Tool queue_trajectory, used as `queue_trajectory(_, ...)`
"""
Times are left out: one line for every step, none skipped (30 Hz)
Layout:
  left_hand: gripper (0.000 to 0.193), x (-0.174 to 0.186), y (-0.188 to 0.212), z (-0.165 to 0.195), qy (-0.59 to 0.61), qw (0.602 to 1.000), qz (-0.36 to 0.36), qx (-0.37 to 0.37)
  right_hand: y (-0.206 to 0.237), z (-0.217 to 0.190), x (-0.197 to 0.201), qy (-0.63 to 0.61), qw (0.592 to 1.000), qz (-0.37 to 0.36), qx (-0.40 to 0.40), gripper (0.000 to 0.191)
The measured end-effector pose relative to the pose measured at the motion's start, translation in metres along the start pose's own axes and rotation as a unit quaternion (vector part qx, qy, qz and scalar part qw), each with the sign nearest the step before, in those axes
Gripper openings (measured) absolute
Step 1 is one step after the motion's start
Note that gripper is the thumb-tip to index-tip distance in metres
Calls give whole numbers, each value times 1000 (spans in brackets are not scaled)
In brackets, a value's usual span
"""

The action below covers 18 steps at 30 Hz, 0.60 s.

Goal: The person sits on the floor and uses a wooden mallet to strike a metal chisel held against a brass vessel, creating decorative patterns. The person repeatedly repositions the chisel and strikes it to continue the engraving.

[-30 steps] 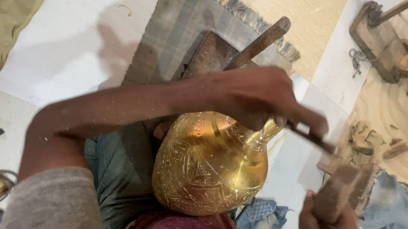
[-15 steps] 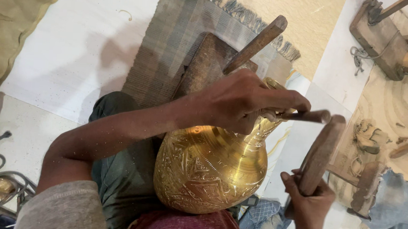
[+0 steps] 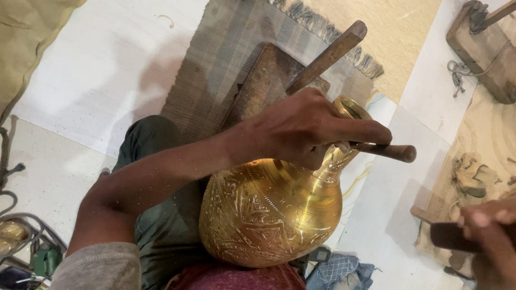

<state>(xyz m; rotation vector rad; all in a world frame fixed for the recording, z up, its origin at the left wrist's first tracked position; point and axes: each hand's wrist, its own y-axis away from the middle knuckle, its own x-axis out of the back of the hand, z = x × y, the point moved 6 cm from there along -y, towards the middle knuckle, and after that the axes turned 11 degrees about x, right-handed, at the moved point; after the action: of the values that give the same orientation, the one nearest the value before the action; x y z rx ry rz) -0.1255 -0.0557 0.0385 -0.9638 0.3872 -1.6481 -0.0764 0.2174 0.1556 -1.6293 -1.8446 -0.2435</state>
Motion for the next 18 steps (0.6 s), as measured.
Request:
queue_trajectory(68,0,0,0,1,1000,-5,0,-3,0,-1,-56,997,-41,36,17)
queue_trajectory(69,0,-1,0,2,1000,-10,-1,-5,8,6,-29,998,-40,31,14)
queue_trajectory(70,-1,-2,1,3,1000,-15,-3,-2,16,13,-2,999,-38,26,13)
queue_trajectory(69,-2,-2,0,3,1000,-25,7,2,22,20,25,999,-35,21,13)
queue_trajectory(69,-3,-3,-1,2,999,-35,16,6,26,26,52,998,-31,15,14)
queue_trajectory(69,-3,-3,-2,-1,999,-44,24,11,29,32,78,996,-28,12,16)
queue_trajectory(68,-2,-4,-1,5,999,-37,17,10,29,35,135,989,-56,32,17)
queue_trajectory(68,-1,-5,0,13,999,-30,11,13,27,35,190,977,-81,55,19)
queue_trajectory(68,0,-5,0,20,1000,-23,3,11,23,32,273,948,-131,101,19)
queue_trajectory(67,0,-6,0,14,1000,-19,1,13,25,30,306,938,-131,100,17)
queue_trajectory(65,-1,-7,0,9,1000,-16,-2,10,24,32,339,926,-132,98,15)
queue_trajectory(64,-1,-7,0,4,1000,-16,-6,12,31,35,321,942,-84,46,12)
queue_trajectory(65,-2,-8,-2,8,1000,-19,-10,12,34,37,311,948,-64,28,11)
queue_trajectory(65,-3,-9,-2,10,1000,-20,-10,15,39,36,300,953,-44,10,10)
queue_trajectory(66,-4,-8,-3,16,1000,-23,-9,17,39,35,300,952,-53,19,9)
queue_trajectory(61,-5,-8,-3,0,1000,-22,-7,21,41,33,295,954,-52,24,10)
queue_trajectory(57,-5,-8,-4,-19,1000,-19,-7,25,41,32,291,955,-51,29,10)
queue_trajectory(53,-6,-8,-4,-37,999,-18,-7,27,40,32,281,958,-42,30,12)
